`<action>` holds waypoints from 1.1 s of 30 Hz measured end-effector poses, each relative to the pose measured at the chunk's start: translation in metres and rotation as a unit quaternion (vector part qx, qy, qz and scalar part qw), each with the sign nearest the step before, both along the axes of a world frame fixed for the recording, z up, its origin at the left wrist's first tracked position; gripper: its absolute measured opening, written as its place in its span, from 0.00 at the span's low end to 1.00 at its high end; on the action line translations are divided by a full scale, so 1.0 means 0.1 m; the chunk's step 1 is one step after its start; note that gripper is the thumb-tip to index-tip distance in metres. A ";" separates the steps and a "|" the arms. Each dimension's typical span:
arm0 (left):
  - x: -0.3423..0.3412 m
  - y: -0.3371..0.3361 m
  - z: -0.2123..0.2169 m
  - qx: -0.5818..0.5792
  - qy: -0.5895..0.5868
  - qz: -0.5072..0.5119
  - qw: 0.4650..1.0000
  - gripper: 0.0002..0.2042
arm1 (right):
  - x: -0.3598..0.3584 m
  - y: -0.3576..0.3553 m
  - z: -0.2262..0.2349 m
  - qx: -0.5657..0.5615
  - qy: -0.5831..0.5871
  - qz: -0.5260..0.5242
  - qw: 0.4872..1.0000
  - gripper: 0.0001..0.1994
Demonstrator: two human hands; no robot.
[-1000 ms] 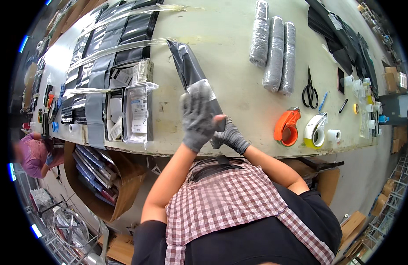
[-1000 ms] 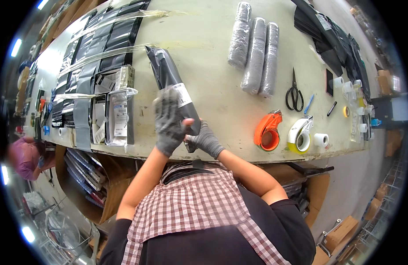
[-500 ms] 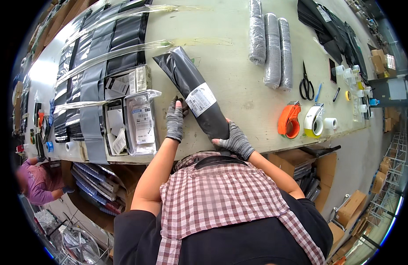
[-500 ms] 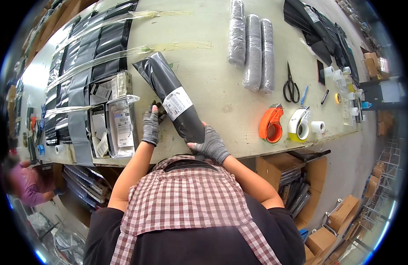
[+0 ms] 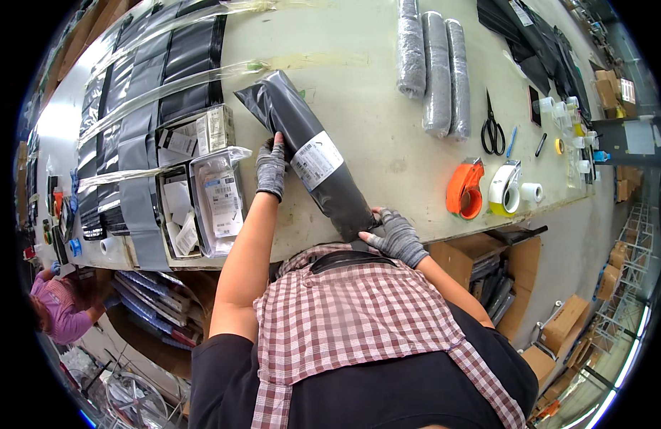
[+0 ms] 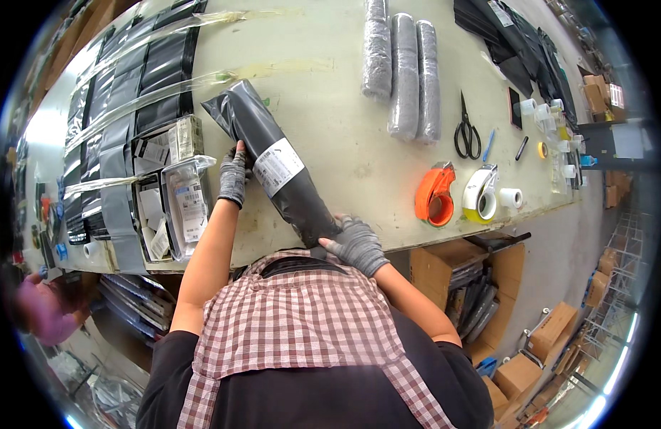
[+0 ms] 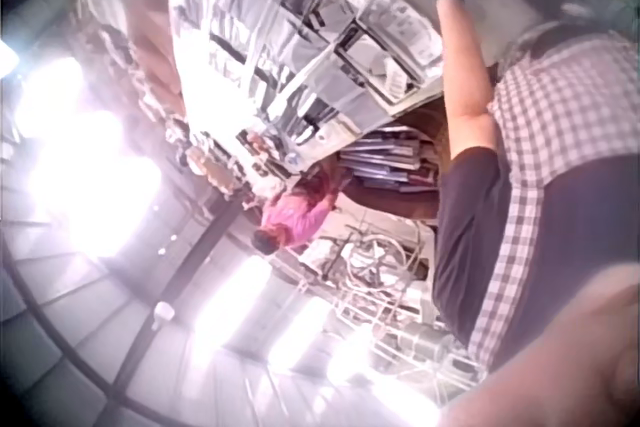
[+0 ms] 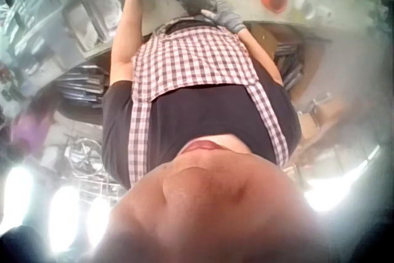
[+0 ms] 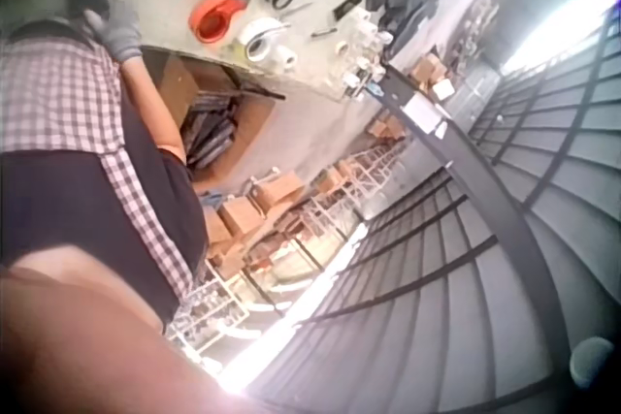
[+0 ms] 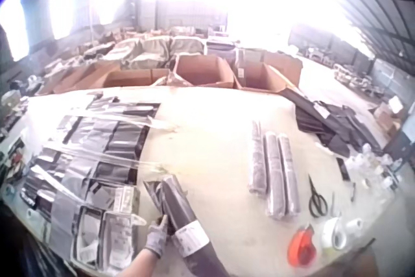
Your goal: The person takes several grey foam cylinders from a large cardboard box, places a black plastic sleeve over each one, attaches a label to the sleeve, and secures it with orange tape by hand.
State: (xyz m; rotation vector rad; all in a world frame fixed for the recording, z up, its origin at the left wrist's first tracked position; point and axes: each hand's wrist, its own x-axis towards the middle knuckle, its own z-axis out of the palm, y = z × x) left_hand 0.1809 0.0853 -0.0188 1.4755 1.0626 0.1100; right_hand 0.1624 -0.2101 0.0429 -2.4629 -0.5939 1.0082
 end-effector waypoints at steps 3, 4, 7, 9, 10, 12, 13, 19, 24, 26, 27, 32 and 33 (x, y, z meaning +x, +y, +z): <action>0.11 0.06 0.14 0.008 -0.003 -0.051 0.999 0.28 | -0.03 -0.09 0.15 0.076 0.184 -0.117 0.973 0.33; 0.11 0.10 -0.19 0.045 -0.064 -0.045 0.996 0.29 | 0.07 -0.02 0.10 0.144 0.243 -0.149 0.947 0.31; 0.27 -0.06 0.20 -0.036 -0.124 -0.075 0.989 0.24 | 0.05 -0.23 -0.25 0.232 0.361 -0.262 0.865 0.29; 0.39 -0.13 0.30 -0.055 -0.168 -0.072 0.982 0.20 | 0.16 -0.26 -0.24 0.189 0.362 -0.231 0.883 0.30; 0.45 -0.16 0.32 -0.058 -0.182 -0.066 0.979 0.15 | 0.18 -0.25 -0.22 0.179 0.368 -0.259 0.875 0.30; 0.52 -0.15 0.41 -0.005 -0.177 -0.084 0.981 0.15 | 0.27 -0.16 -0.14 0.143 0.386 -0.283 0.866 0.32; 0.52 -0.17 0.48 0.031 -0.172 -0.085 0.981 0.15 | 0.29 -0.12 -0.14 0.129 0.391 -0.291 0.864 0.31; 0.76 0.27 0.92 0.278 -0.093 -0.183 0.938 0.18 | 0.48 0.30 -0.12 0.265 0.498 -0.360 0.743 0.21; 1.06 1.51 1.31 0.187 -0.347 -0.024 0.919 0.17 | 1.32 1.58 0.50 0.275 0.263 -0.190 0.905 0.19; 1.17 2.04 1.98 0.099 -0.541 0.008 0.835 0.23 | 1.71 2.31 1.00 0.565 0.298 -0.126 0.759 0.28; 1.21 2.06 2.31 0.145 -0.521 0.053 0.839 0.29 | 1.81 2.59 1.25 0.674 0.339 -0.120 0.645 0.31; 0.40 1.77 2.53 0.352 -0.457 -0.017 0.817 0.16 | 2.20 2.85 1.55 0.593 -0.031 0.095 0.799 0.18; 0.15 1.83 2.24 0.256 -0.405 -0.023 0.878 0.13 | 2.46 2.74 1.26 0.560 -0.172 0.131 0.800 0.15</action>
